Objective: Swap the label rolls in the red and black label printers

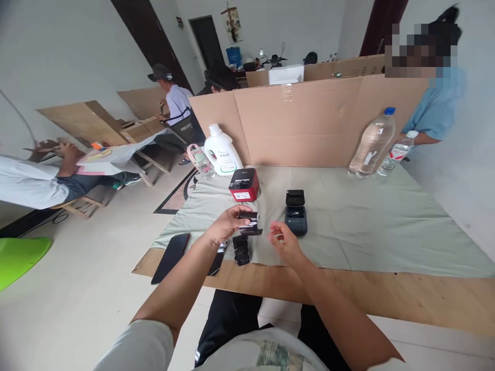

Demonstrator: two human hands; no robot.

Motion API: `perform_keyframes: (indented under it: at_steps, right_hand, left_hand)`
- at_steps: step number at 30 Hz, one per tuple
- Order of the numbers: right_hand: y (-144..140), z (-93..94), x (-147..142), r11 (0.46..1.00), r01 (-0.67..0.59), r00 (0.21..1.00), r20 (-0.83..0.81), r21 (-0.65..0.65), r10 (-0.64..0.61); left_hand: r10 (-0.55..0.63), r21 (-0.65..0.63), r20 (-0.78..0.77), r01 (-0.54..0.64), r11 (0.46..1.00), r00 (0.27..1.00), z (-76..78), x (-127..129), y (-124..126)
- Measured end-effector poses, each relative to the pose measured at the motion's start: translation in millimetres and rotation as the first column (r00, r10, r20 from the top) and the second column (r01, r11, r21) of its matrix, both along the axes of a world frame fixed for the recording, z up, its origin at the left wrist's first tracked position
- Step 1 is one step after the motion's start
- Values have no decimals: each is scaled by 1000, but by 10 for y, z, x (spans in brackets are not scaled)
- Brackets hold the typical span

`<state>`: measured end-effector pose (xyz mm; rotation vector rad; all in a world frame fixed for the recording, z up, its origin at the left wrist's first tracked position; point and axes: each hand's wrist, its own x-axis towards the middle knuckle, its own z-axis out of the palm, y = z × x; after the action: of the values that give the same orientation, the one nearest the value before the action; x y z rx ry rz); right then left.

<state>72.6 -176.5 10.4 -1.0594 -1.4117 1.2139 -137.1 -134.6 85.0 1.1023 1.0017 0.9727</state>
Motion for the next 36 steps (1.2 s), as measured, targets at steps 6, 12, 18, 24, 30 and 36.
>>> perform_keyframes:
  at_steps: [6,12,18,24,30,36]
  right_hand:
    - [31,173,113,999,39,999,21,34,-39]
    - [45,1,337,975,211,970,134,-66,-201]
    - [103,-193,470,965,219,963,194,-142,-190]
    - [175,-284,568,913,326,945,128,-247,-302]
    - [292,-359,603,910,338,940,39,-240,-339]
    - [318,-386,548,905,344,938,37,-252,-346]
  left_hand:
    - [-113,93,-85,121,988,990,-186,632,-125]
    - [-78,295,-528,268,917,846,-298,871,-88]
    - [-132,242,-670,382,892,731,-407,1023,325]
    - [-13,205,-900,447,871,437,-425,1349,889]
    - [19,146,-969,510,847,247,-554,1510,1064]
    - [20,101,-988,534,840,156,-489,1576,1028]
